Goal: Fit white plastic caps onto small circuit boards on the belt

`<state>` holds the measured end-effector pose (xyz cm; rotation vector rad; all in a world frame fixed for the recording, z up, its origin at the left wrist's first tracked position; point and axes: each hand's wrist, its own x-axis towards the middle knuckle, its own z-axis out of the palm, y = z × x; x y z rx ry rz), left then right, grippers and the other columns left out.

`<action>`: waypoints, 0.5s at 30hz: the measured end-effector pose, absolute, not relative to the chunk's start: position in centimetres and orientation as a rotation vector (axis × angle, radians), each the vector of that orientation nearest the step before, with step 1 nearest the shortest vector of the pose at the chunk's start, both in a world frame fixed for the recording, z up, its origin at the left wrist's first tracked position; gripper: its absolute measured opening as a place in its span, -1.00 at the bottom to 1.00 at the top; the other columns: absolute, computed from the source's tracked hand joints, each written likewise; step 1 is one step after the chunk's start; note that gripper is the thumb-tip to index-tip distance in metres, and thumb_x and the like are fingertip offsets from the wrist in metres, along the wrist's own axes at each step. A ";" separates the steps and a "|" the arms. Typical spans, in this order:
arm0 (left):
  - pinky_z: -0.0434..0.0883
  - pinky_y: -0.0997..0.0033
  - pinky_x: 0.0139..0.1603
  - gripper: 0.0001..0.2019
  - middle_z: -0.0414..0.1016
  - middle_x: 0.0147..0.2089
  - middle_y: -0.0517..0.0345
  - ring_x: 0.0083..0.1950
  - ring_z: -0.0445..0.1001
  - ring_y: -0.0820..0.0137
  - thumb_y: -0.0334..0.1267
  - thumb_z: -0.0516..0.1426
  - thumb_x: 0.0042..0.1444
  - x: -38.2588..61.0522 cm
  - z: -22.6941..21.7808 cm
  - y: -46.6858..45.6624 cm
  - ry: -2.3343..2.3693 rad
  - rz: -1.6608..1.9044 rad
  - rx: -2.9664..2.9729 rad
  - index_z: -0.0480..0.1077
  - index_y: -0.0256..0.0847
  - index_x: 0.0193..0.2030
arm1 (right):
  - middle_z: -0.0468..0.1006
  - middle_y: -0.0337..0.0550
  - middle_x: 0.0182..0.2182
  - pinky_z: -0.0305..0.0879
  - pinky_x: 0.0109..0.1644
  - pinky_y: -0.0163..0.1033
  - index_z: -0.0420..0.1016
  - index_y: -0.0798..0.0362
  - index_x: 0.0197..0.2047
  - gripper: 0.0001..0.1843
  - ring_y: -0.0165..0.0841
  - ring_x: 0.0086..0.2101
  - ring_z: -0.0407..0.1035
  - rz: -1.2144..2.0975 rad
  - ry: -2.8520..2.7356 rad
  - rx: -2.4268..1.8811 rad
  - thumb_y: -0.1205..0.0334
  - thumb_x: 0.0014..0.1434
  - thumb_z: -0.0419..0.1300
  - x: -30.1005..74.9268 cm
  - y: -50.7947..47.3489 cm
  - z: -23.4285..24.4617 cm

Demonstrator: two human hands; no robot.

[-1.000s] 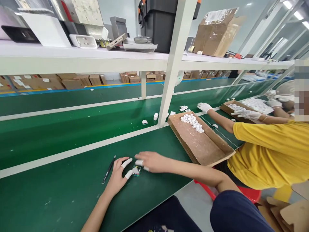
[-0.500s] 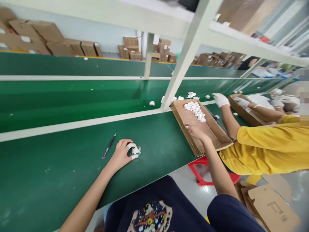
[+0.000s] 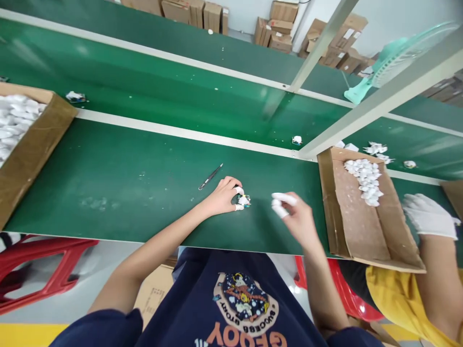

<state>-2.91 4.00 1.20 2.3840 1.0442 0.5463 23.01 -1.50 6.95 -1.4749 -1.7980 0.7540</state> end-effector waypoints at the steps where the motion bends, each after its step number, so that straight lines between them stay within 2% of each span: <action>1: 0.22 0.09 0.11 -0.69 0.31 0.05 -0.01 0.13 0.16 0.14 -0.12 0.25 0.04 -2.8 1.1 3.9 1.053 0.550 2.394 0.37 -0.21 -0.13 | 0.50 -0.15 -0.33 0.37 -0.24 -0.25 0.49 0.05 -0.04 -0.70 -0.37 -0.39 0.39 0.840 -1.811 -1.438 0.17 0.16 0.19 20.7 -1.4 5.9; 3: 0.22 0.09 0.09 -0.71 0.31 0.04 -0.02 0.13 0.17 0.14 -0.12 0.24 0.05 -2.7 1.0 3.8 1.063 0.559 2.407 0.37 -0.21 -0.14 | 0.46 -0.18 -0.38 0.34 -0.29 -0.26 0.49 0.06 -0.10 -0.76 -0.39 -0.44 0.34 0.888 -1.877 -1.408 0.19 0.17 0.19 17.7 -1.0 4.0; 5: 0.21 0.09 0.09 -0.72 0.31 0.05 -0.02 0.14 0.16 0.14 -0.13 0.23 0.06 -2.7 0.9 3.7 1.057 0.566 2.412 0.36 -0.21 -0.13 | 0.45 -0.14 -0.33 0.33 -0.26 -0.25 0.51 0.05 -0.14 -0.81 -0.36 -0.39 0.33 0.814 -1.961 -1.418 0.20 0.19 0.17 16.5 -0.7 2.8; 9: 0.22 0.10 0.07 -0.73 0.30 0.06 -0.03 0.16 0.15 0.14 -0.19 0.22 0.06 -2.8 0.8 3.6 1.048 0.562 2.417 0.35 -0.21 -0.11 | 0.42 -0.08 -0.20 0.31 -0.21 -0.24 0.51 0.02 -0.07 -0.76 -0.30 -0.26 0.35 0.707 -2.069 -1.451 0.17 0.25 0.12 16.5 -0.7 2.6; 12: 0.23 0.10 0.06 -0.75 0.31 0.06 -0.04 0.16 0.15 0.13 -0.25 0.21 0.06 -2.7 0.9 3.6 1.054 0.550 2.423 0.36 -0.24 -0.12 | 0.40 -0.13 -0.29 0.26 -0.31 -0.28 0.53 0.04 -0.10 -0.73 -0.37 -0.38 0.31 0.763 -2.081 -1.465 0.12 0.27 0.08 16.4 -0.8 2.7; 15: 0.23 0.05 0.08 -0.72 0.30 0.09 -0.06 0.18 0.14 0.10 -0.21 0.23 0.05 -2.8 1.1 3.5 1.063 0.537 2.397 0.37 -0.25 -0.11 | 0.35 -0.25 -0.50 0.22 -0.40 -0.31 0.52 0.06 -0.11 -0.70 -0.43 -0.53 0.21 0.892 -1.918 -1.582 0.07 0.23 0.12 16.3 -0.3 2.3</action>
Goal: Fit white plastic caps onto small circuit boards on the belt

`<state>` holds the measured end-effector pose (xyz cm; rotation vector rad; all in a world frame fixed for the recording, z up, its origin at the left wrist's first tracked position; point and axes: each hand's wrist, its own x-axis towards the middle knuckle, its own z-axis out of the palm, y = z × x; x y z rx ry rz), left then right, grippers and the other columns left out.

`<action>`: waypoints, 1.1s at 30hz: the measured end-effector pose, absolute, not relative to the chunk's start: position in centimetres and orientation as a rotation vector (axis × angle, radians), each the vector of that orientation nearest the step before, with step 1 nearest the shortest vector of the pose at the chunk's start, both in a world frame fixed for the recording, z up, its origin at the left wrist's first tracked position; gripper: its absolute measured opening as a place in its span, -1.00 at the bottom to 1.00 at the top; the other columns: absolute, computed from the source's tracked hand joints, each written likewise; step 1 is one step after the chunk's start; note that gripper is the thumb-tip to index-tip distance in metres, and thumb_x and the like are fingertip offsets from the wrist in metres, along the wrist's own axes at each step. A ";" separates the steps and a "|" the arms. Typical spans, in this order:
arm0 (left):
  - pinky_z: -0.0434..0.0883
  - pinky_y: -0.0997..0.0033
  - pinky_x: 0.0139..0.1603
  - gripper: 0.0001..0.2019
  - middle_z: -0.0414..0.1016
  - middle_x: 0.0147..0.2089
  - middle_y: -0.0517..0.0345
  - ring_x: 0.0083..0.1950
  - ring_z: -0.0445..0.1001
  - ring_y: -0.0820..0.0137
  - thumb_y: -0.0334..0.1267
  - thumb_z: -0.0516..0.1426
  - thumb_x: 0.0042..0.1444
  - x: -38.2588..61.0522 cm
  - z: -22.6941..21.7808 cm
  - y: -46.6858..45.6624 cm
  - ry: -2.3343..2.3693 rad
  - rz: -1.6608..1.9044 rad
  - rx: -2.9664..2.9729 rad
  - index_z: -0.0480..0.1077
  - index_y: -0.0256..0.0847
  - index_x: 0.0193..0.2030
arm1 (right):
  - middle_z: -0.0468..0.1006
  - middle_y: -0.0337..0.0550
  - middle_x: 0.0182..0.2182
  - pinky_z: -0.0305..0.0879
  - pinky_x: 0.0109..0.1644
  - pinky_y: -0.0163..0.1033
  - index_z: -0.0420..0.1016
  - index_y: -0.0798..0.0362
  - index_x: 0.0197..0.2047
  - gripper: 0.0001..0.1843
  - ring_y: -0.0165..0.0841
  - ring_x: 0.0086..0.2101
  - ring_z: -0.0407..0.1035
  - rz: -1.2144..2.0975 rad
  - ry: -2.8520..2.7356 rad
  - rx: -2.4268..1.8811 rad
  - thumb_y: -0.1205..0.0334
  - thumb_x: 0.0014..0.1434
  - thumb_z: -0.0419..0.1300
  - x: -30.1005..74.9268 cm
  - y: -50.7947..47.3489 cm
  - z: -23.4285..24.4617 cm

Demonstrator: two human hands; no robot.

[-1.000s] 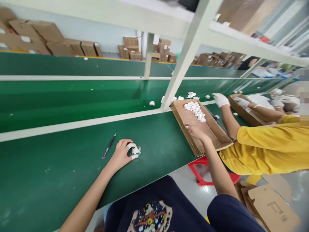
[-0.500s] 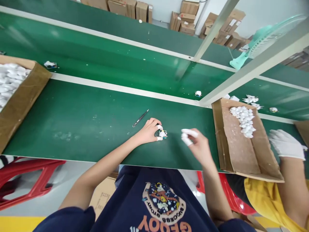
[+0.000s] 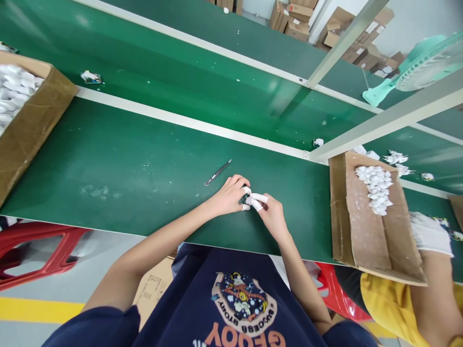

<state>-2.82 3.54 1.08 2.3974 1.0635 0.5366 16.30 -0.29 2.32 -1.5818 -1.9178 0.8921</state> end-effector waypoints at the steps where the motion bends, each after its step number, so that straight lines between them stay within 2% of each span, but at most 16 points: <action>1: 0.23 0.03 0.09 -0.71 0.30 0.10 -0.06 0.19 0.13 0.09 -0.19 0.23 0.04 -2.9 1.2 3.5 1.062 0.529 2.372 0.38 -0.25 -0.11 | 0.33 -0.30 -0.56 0.22 -0.44 -0.32 0.49 0.07 -0.05 -0.65 -0.45 -0.57 0.20 0.992 -1.849 -1.630 0.05 0.19 0.15 16.4 0.0 2.2; 4: 0.20 0.01 0.18 -0.73 0.28 0.15 -0.02 0.22 0.11 0.10 -0.20 0.19 0.07 -3.5 1.8 3.7 1.032 0.501 2.255 0.40 -0.20 -0.08 | 0.36 -0.39 -0.66 0.18 -0.59 -0.36 0.29 0.11 0.13 -0.44 -0.47 -0.68 0.19 1.417 -1.686 -1.733 0.03 0.11 0.21 16.7 1.1 2.4; 7: 0.17 0.02 0.24 -0.78 0.33 0.12 0.05 0.19 0.14 0.16 -0.28 0.09 0.15 -3.7 2.3 3.8 1.028 0.489 2.127 0.43 -0.17 -0.07 | 0.43 -0.37 -0.69 0.13 -0.69 -0.41 0.22 0.09 0.11 -0.45 -0.45 -0.73 0.22 1.688 -1.606 -1.763 0.09 0.09 0.22 17.0 1.9 3.1; 12: 0.20 0.03 0.19 -0.83 0.41 0.02 0.11 0.11 0.19 0.19 -0.33 0.09 0.12 -3.1 2.3 3.9 1.132 0.526 2.024 0.48 -0.17 -0.18 | 0.45 -0.36 -0.71 0.19 -0.72 -0.45 0.25 0.07 -0.02 -0.62 -0.44 -0.74 0.27 1.712 -1.635 -1.791 0.30 0.07 0.17 16.4 2.4 3.8; 15: 0.21 0.05 0.16 -0.86 0.43 -0.01 0.14 0.11 0.19 0.20 -0.33 0.13 0.09 -2.7 2.0 3.8 1.164 0.551 2.014 0.48 -0.16 -0.22 | 0.44 -0.37 -0.73 0.20 -0.72 -0.46 0.28 0.06 -0.05 -0.64 -0.43 -0.75 0.29 1.626 -1.681 -1.812 0.38 0.05 0.15 16.2 2.2 3.5; 17: 0.21 0.06 0.15 -0.89 0.44 -0.04 0.15 0.10 0.21 0.21 -0.32 0.16 0.07 -2.4 1.9 3.8 1.206 0.557 1.999 0.48 -0.16 -0.24 | 0.46 -0.35 -0.72 0.23 -0.70 -0.45 0.28 0.07 -0.04 -0.65 -0.42 -0.74 0.31 1.617 -1.657 -1.785 0.34 0.06 0.18 16.5 2.1 3.2; 20: 0.22 0.07 0.11 -0.92 0.45 -0.06 0.17 0.09 0.23 0.21 -0.28 0.20 0.05 -2.1 1.9 3.8 1.260 0.550 1.986 0.47 -0.16 -0.29 | 0.54 -0.24 -0.62 0.39 -0.57 -0.39 0.26 0.07 0.01 -0.58 -0.37 -0.63 0.44 1.825 -1.531 -1.621 0.14 0.12 0.24 17.4 2.3 3.0; 22: 0.22 0.08 0.08 -0.93 0.45 -0.06 0.18 0.09 0.23 0.21 -0.26 0.22 0.05 -1.9 1.9 3.8 1.274 0.540 1.989 0.46 -0.16 -0.30 | 0.59 -0.16 -0.53 0.47 -0.46 -0.33 0.25 0.07 0.04 -0.54 -0.33 -0.53 0.52 1.997 -1.437 -1.503 0.00 0.17 0.20 18.0 2.6 3.1; 24: 0.22 0.08 0.07 -0.94 0.45 -0.05 0.18 0.10 0.23 0.21 -0.29 0.21 0.05 -1.8 2.0 3.8 1.284 0.526 1.994 0.45 -0.16 -0.31 | 0.61 -0.11 -0.50 0.49 -0.42 -0.31 0.25 0.06 0.05 -0.53 -0.32 -0.49 0.54 2.069 -1.392 -1.467 -0.06 0.21 0.16 18.3 2.9 3.3; 29: 0.21 0.08 0.07 -0.95 0.43 -0.02 0.16 0.12 0.21 0.20 -0.33 0.19 0.05 -1.8 2.1 3.7 1.286 0.507 1.996 0.44 -0.18 -0.30 | 0.60 -0.12 -0.53 0.50 -0.44 -0.30 0.26 0.06 0.03 -0.57 -0.31 -0.52 0.53 2.042 -1.380 -1.542 0.00 0.20 0.19 18.1 3.1 3.4; 33: 0.18 0.07 0.11 -0.92 0.42 0.02 0.17 0.15 0.19 0.21 -0.29 0.11 0.15 -2.4 2.4 3.8 1.204 0.488 2.002 0.43 -0.15 -0.25 | 0.58 -0.15 -0.56 0.47 -0.49 -0.34 0.27 0.07 0.02 -0.64 -0.33 -0.55 0.52 1.976 -1.381 -1.586 0.08 0.24 0.15 17.7 2.8 3.2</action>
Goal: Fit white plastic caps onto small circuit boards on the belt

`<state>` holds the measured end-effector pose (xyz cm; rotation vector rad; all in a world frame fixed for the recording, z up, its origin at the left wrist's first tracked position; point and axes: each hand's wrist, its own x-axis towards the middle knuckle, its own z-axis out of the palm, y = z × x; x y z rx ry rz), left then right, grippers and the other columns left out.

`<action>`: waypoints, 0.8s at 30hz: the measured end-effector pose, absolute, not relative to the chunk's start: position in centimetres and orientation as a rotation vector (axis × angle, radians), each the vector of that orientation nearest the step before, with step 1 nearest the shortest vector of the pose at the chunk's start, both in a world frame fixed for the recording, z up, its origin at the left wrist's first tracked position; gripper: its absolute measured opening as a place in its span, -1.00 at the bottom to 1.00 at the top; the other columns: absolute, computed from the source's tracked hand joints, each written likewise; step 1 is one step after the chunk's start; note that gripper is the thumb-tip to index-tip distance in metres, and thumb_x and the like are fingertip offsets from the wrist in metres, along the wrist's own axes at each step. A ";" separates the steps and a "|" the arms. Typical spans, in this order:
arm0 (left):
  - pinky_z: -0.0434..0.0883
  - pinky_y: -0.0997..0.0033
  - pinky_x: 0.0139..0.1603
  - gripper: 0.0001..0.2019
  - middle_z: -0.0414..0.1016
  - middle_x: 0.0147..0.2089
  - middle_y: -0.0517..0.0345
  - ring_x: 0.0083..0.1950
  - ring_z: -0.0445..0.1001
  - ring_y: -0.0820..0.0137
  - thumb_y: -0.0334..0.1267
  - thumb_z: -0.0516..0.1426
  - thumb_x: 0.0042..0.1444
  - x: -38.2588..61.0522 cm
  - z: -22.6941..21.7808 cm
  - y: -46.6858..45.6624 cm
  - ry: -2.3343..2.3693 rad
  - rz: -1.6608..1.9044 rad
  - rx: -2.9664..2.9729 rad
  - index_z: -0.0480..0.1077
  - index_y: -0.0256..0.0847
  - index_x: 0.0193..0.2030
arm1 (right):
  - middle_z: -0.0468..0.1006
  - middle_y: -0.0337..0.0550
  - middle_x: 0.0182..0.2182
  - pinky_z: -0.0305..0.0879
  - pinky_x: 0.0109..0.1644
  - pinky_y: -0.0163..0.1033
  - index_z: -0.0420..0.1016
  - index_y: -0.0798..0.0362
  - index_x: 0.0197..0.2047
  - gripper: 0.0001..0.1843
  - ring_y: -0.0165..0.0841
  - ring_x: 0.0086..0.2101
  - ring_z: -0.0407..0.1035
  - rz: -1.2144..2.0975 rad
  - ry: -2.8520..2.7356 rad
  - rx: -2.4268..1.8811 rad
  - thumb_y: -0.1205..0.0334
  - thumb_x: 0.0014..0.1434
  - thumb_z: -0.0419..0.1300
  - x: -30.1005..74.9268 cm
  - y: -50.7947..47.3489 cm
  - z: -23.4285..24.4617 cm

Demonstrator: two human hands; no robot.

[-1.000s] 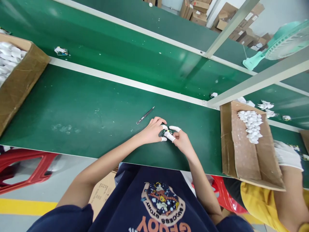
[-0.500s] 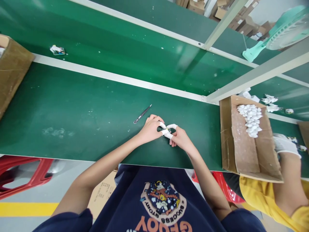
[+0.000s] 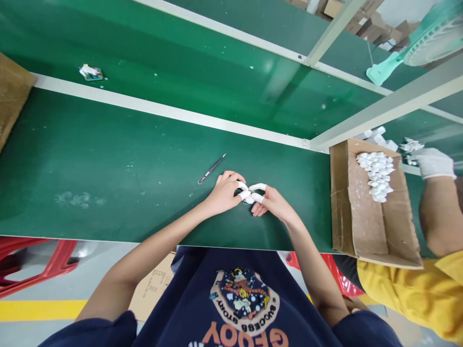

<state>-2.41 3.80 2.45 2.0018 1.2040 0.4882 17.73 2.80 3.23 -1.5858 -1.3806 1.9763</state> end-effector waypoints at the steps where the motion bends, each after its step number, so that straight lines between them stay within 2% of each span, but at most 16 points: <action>1: 0.17 0.07 0.12 -0.90 0.40 0.04 0.17 0.17 0.17 0.20 -0.24 0.12 0.15 -2.6 2.5 3.8 1.176 0.470 2.008 0.43 -0.15 -0.23 | 0.58 -0.17 -0.58 0.46 -0.51 -0.36 0.27 0.07 0.02 -0.66 -0.34 -0.56 0.51 1.958 -1.384 -1.599 0.10 0.25 0.14 17.7 2.7 3.2; 4: 0.16 0.04 0.14 -0.71 0.34 0.12 0.12 0.20 0.13 0.14 -0.13 0.26 0.02 -2.8 2.6 3.8 1.118 0.420 2.067 0.40 -0.14 -0.12 | 0.55 -0.21 -0.61 0.43 -0.55 -0.40 0.27 0.06 0.01 -0.70 -0.35 -0.59 0.50 1.897 -1.404 -1.639 0.14 0.25 0.12 17.5 2.5 3.2; 6: 0.16 0.05 0.13 -0.63 0.32 0.13 0.09 0.20 0.12 0.13 -0.16 0.29 -0.03 -2.8 2.4 3.7 1.127 0.418 2.124 0.37 -0.16 -0.08 | 0.56 -0.22 -0.60 0.43 -0.54 -0.39 0.27 0.05 0.01 -0.70 -0.35 -0.58 0.50 1.887 -1.432 -1.626 0.12 0.25 0.11 17.4 2.5 3.2; 9: 0.16 0.07 0.11 -0.70 0.34 0.10 0.08 0.20 0.13 0.14 -0.22 0.25 0.03 -2.4 2.0 3.5 1.149 0.440 2.188 0.37 -0.17 -0.09 | 0.54 -0.25 -0.63 0.41 -0.58 -0.38 0.27 0.04 -0.02 -0.69 -0.34 -0.61 0.48 1.817 -1.520 -1.659 0.10 0.23 0.13 17.0 2.4 3.3; 12: 0.15 0.07 0.11 -0.72 0.35 0.09 0.08 0.20 0.13 0.13 -0.23 0.24 0.04 -2.3 1.8 3.3 1.143 0.459 2.216 0.38 -0.16 -0.09 | 0.49 -0.31 -0.68 0.34 -0.65 -0.40 0.28 0.04 -0.05 -0.72 -0.35 -0.67 0.43 1.643 -1.631 -1.758 0.16 0.18 0.14 16.7 2.3 3.2; 17: 0.16 0.07 0.10 -0.69 0.36 0.07 0.08 0.19 0.15 0.13 -0.21 0.25 0.03 -2.4 1.8 3.3 1.147 0.480 2.207 0.39 -0.15 -0.08 | 0.50 -0.30 -0.67 0.36 -0.63 -0.37 0.27 0.03 -0.06 -0.69 -0.33 -0.66 0.45 1.694 -1.627 -1.732 0.10 0.17 0.16 16.3 2.4 3.3; 21: 0.16 0.07 0.11 -0.69 0.36 0.08 0.07 0.19 0.15 0.14 -0.19 0.25 0.04 -2.4 1.5 3.4 1.135 0.480 2.251 0.39 -0.14 -0.07 | 0.47 -0.32 -0.69 0.32 -0.64 -0.39 0.29 0.04 -0.13 -0.73 -0.37 -0.70 0.40 1.472 -1.753 -1.858 0.13 0.14 0.21 16.1 2.3 3.3; 24: 0.17 0.06 0.11 -0.69 0.35 0.10 0.04 0.19 0.14 0.12 -0.19 0.26 0.03 -2.3 1.5 3.4 1.126 0.454 2.278 0.39 -0.15 -0.07 | 0.50 -0.31 -0.66 0.35 -0.61 -0.39 0.26 0.04 -0.09 -0.70 -0.36 -0.66 0.44 1.606 -1.712 -1.785 0.17 0.14 0.21 16.4 2.3 3.3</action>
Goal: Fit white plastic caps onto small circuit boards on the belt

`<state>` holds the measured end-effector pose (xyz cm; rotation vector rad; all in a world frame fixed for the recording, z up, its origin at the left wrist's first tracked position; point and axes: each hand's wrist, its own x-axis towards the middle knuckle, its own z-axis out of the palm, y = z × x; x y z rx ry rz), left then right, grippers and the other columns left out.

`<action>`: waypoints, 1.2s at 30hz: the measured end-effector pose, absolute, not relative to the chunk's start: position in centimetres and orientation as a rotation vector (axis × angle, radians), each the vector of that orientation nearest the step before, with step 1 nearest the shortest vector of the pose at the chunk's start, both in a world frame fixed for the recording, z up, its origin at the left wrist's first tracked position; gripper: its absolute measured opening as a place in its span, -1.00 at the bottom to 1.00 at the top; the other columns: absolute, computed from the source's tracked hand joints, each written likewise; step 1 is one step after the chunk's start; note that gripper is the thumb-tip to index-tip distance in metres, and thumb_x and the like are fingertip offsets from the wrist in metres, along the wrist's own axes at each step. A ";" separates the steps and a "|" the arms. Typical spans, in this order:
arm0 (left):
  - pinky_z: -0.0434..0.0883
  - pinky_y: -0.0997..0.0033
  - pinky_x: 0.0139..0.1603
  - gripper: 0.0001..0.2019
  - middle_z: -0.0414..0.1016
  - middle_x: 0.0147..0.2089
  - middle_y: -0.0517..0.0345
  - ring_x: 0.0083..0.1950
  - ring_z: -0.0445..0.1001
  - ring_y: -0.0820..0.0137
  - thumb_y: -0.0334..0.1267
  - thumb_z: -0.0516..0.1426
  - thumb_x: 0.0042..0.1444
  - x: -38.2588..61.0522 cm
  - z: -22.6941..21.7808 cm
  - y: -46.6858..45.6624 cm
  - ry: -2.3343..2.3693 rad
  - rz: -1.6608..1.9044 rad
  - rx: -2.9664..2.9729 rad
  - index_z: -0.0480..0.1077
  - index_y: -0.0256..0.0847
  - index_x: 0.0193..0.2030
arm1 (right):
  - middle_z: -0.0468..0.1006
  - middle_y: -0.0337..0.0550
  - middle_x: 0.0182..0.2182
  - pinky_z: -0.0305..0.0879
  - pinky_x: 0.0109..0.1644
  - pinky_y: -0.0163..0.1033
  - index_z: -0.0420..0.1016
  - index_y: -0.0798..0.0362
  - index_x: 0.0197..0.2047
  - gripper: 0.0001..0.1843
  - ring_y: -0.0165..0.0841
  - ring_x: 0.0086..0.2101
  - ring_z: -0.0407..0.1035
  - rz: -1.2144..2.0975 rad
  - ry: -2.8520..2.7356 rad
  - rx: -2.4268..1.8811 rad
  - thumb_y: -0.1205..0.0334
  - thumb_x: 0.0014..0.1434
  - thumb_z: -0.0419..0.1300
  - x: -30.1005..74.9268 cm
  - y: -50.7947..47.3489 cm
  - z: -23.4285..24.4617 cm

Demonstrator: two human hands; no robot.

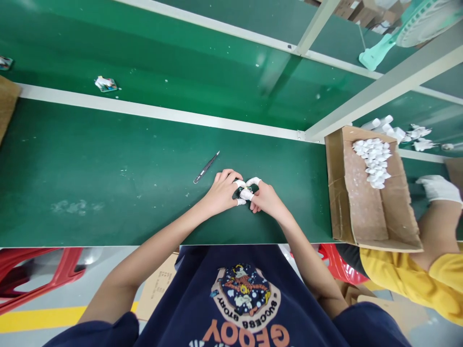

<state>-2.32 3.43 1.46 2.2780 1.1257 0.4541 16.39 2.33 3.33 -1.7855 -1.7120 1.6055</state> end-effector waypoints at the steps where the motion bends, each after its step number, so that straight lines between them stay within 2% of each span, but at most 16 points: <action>1: 0.17 0.07 0.11 -0.69 0.34 0.10 0.03 0.19 0.14 0.12 -0.21 0.26 0.03 -2.3 1.5 3.5 1.123 0.447 2.284 0.39 -0.17 -0.07 | 0.52 -0.30 -0.64 0.37 -0.60 -0.39 0.25 0.04 -0.05 -0.64 -0.35 -0.63 0.46 1.683 -1.691 -1.733 0.19 0.12 0.24 16.6 2.4 3.3; 4: 0.17 0.08 0.10 -0.70 0.34 0.10 0.02 0.19 0.13 0.12 -0.25 0.25 0.03 -2.4 1.6 3.6 1.107 0.453 2.303 0.38 -0.22 -0.08 | 0.56 -0.28 -0.59 0.40 -0.58 -0.40 0.22 0.04 0.00 -0.51 -0.33 -0.59 0.49 1.728 -1.710 -1.665 0.28 0.04 0.31 17.1 2.3 3.1; 6: 0.18 0.08 0.10 -0.70 0.33 0.11 0.00 0.19 0.13 0.12 -0.25 0.24 0.04 -2.5 1.7 3.7 1.078 0.454 2.308 0.37 -0.24 -0.08 | 0.56 -0.29 -0.60 0.40 -0.59 -0.40 0.23 0.04 -0.01 -0.54 -0.35 -0.61 0.48 1.662 -1.737 -1.675 0.30 0.04 0.30 17.2 2.2 3.0; 11: 0.18 0.10 0.11 -0.72 0.35 0.10 0.04 0.20 0.15 0.15 -0.24 0.21 0.08 -2.7 1.9 4.0 1.038 0.416 2.296 0.36 -0.19 -0.06 | 0.52 -0.29 -0.64 0.38 -0.60 -0.38 0.28 0.07 -0.05 -0.66 -0.36 -0.65 0.44 1.643 -1.699 -1.627 0.17 0.14 0.23 17.0 1.9 3.0; 14: 0.19 0.10 0.09 -0.72 0.37 0.08 0.05 0.18 0.17 0.15 -0.23 0.22 0.09 -2.7 1.8 4.1 1.040 0.424 2.304 0.35 -0.17 -0.06 | 0.52 -0.29 -0.64 0.37 -0.61 -0.38 0.30 0.09 -0.01 -0.62 -0.37 -0.65 0.44 1.640 -1.700 -1.576 0.12 0.16 0.22 17.2 2.0 2.8; 19: 0.21 0.11 0.10 -0.66 0.35 0.10 0.04 0.18 0.17 0.14 -0.22 0.26 0.04 -2.7 1.9 4.0 1.072 0.435 2.311 0.34 -0.18 -0.04 | 0.57 -0.25 -0.55 0.46 -0.49 -0.33 0.30 0.13 0.07 -0.50 -0.35 -0.57 0.49 1.729 -1.668 -1.469 0.16 0.10 0.27 18.1 1.9 2.3; 21: 0.21 0.09 0.10 -0.62 0.34 0.12 0.01 0.18 0.18 0.12 -0.20 0.26 0.03 -2.7 1.8 3.8 1.075 0.453 2.321 0.33 -0.18 -0.01 | 0.57 -0.24 -0.56 0.46 -0.48 -0.32 0.37 0.14 0.00 -0.59 -0.36 -0.58 0.48 1.670 -1.680 -1.500 0.16 0.11 0.25 18.3 1.6 2.0; 24: 0.21 0.07 0.11 -0.67 0.37 0.11 0.00 0.18 0.20 0.12 -0.23 0.22 0.09 -2.7 1.6 3.4 1.068 0.507 2.362 0.35 -0.16 0.01 | 0.56 -0.21 -0.57 0.45 -0.48 -0.32 0.45 0.12 -0.22 -0.79 -0.38 -0.59 0.47 1.586 -1.709 -1.548 0.16 0.12 0.24 18.3 1.3 1.7; 26: 0.21 0.06 0.11 -0.72 0.39 0.09 0.00 0.17 0.22 0.13 -0.28 0.17 0.14 -2.6 1.2 3.2 1.056 0.544 2.399 0.37 -0.15 0.01 | 0.56 -0.19 -0.56 0.45 -0.49 -0.33 0.42 0.11 -0.34 -0.85 -0.39 -0.59 0.46 1.579 -1.720 -1.558 0.19 0.12 0.23 18.2 1.3 1.5; 28: 0.22 0.06 0.11 -0.74 0.42 0.07 0.00 0.17 0.23 0.14 -0.32 0.14 0.16 -2.5 0.8 3.1 1.030 0.571 2.433 0.38 -0.14 0.01 | 0.56 -0.18 -0.56 0.44 -0.50 -0.34 0.38 0.10 -0.38 -0.86 -0.39 -0.61 0.46 1.586 -1.734 -1.561 0.23 0.12 0.22 18.2 1.5 1.4; 30: 0.23 0.07 0.09 -0.75 0.44 0.05 0.01 0.15 0.25 0.15 -0.32 0.13 0.17 -2.4 0.5 3.0 1.000 0.591 2.459 0.39 -0.14 0.00 | 0.56 -0.20 -0.56 0.43 -0.52 -0.34 0.37 0.11 -0.32 -0.87 -0.39 -0.61 0.46 1.611 -1.741 -1.546 0.24 0.12 0.22 18.2 1.7 1.6; 33: 0.24 0.07 0.09 -0.77 0.46 0.03 0.03 0.15 0.26 0.15 -0.32 0.12 0.18 -2.3 0.6 3.0 1.003 0.596 2.453 0.41 -0.13 -0.02 | 0.56 -0.23 -0.55 0.44 -0.53 -0.35 0.33 0.11 -0.16 -0.75 -0.37 -0.59 0.48 1.667 -1.704 -1.494 0.20 0.12 0.24 18.1 2.0 2.1; 36: 0.23 0.05 0.11 -0.73 0.42 0.07 0.02 0.17 0.23 0.13 -0.30 0.14 0.16 -2.2 1.1 3.1 1.063 0.556 2.397 0.40 -0.11 0.01 | 0.54 -0.27 -0.58 0.41 -0.57 -0.38 0.29 0.09 -0.09 -0.69 -0.37 -0.61 0.47 1.702 -1.652 -1.496 0.18 0.14 0.23 17.8 2.2 2.6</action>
